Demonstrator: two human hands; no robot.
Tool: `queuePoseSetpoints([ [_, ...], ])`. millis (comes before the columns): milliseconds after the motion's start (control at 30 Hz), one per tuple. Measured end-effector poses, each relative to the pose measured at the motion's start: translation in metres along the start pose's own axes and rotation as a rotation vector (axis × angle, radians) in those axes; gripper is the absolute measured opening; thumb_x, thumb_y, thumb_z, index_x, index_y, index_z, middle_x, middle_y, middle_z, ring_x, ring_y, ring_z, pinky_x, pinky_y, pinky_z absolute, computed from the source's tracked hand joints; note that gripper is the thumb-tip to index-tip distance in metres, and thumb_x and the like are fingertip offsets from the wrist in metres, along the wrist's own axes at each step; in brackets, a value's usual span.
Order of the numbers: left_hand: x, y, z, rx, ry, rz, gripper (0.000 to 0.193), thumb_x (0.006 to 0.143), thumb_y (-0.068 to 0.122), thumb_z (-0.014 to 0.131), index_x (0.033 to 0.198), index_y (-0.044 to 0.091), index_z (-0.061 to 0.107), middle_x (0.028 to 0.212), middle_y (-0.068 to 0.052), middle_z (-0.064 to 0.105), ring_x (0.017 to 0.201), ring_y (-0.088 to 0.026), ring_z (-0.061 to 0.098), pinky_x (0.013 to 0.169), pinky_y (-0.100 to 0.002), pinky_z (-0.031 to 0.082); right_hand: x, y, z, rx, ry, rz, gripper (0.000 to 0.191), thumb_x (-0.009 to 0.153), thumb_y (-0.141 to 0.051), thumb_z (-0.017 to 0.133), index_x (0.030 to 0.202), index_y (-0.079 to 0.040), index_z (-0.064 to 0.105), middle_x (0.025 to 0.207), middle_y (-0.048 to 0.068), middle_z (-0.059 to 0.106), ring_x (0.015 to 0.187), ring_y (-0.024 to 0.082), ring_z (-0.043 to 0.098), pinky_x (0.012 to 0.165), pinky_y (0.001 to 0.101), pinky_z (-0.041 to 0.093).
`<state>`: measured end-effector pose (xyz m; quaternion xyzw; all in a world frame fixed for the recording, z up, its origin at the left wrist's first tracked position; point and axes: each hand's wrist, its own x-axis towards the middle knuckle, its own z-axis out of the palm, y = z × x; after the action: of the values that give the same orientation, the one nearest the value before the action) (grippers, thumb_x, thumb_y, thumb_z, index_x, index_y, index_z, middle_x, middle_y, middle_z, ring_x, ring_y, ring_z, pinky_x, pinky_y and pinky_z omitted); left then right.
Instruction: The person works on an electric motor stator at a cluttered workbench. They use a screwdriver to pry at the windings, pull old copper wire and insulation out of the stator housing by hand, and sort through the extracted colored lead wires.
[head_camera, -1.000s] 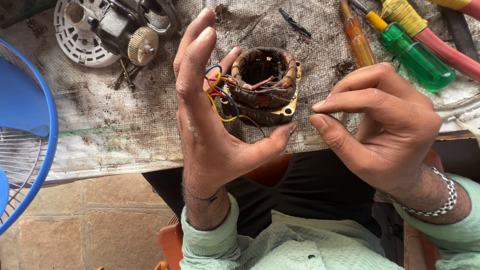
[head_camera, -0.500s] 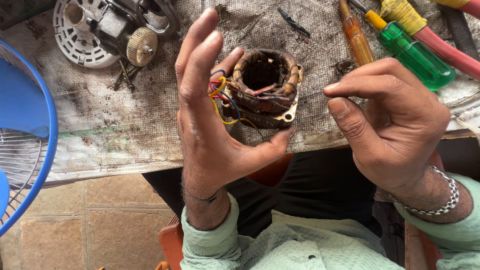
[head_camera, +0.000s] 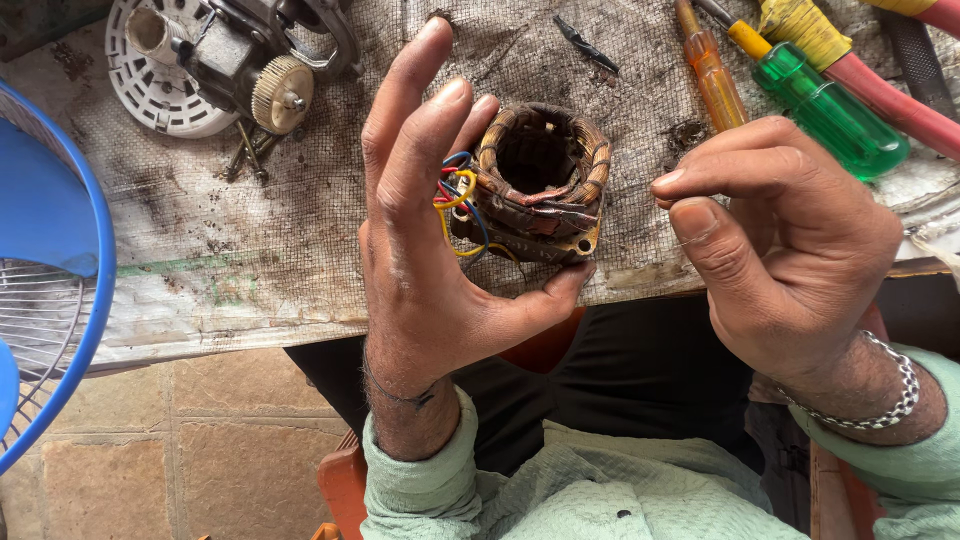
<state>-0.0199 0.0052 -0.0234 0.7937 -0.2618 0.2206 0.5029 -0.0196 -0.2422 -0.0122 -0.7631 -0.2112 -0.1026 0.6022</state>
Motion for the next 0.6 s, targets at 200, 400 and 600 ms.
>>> queuePoseSetpoints([
  [200,-0.0007,-0.0009,-0.0018,0.006,-0.022,0.013,0.109,0.087,0.024,0.105,0.160,0.038,0.025,0.165,-0.003,0.023,0.153,-0.018,0.035,0.121,-0.033,0.049,0.0025,-0.0008,0.0007,0.044,-0.040,-0.054,0.016,0.105,-0.012,0.062,0.108,0.004,0.061,0.107,0.013,0.064,0.082,0.006,0.061,0.068,0.0183,0.050],
  [400,0.0001,-0.0020,-0.0028,0.011,-0.048,0.024,0.106,0.092,0.025,0.105,0.159,0.037,0.024,0.165,-0.002,0.022,0.151,-0.015,0.040,0.121,-0.030,0.049,0.0075,-0.0020,0.0015,-0.014,-0.086,-0.074,0.011,0.101,-0.005,0.061,0.103,0.006,0.061,0.109,0.015,0.064,0.088,0.011,0.064,0.076,0.0224,0.054],
  [600,0.0022,-0.0007,-0.0024,0.012,-0.046,0.031,0.106,0.091,0.024,0.105,0.160,0.036,0.025,0.165,-0.003,0.022,0.149,-0.016,0.043,0.120,-0.030,0.050,0.0089,-0.0028,0.0034,-0.009,-0.070,-0.030,0.012,0.101,-0.005,0.064,0.106,0.006,0.063,0.108,0.014,0.064,0.087,0.010,0.063,0.073,0.0207,0.053],
])
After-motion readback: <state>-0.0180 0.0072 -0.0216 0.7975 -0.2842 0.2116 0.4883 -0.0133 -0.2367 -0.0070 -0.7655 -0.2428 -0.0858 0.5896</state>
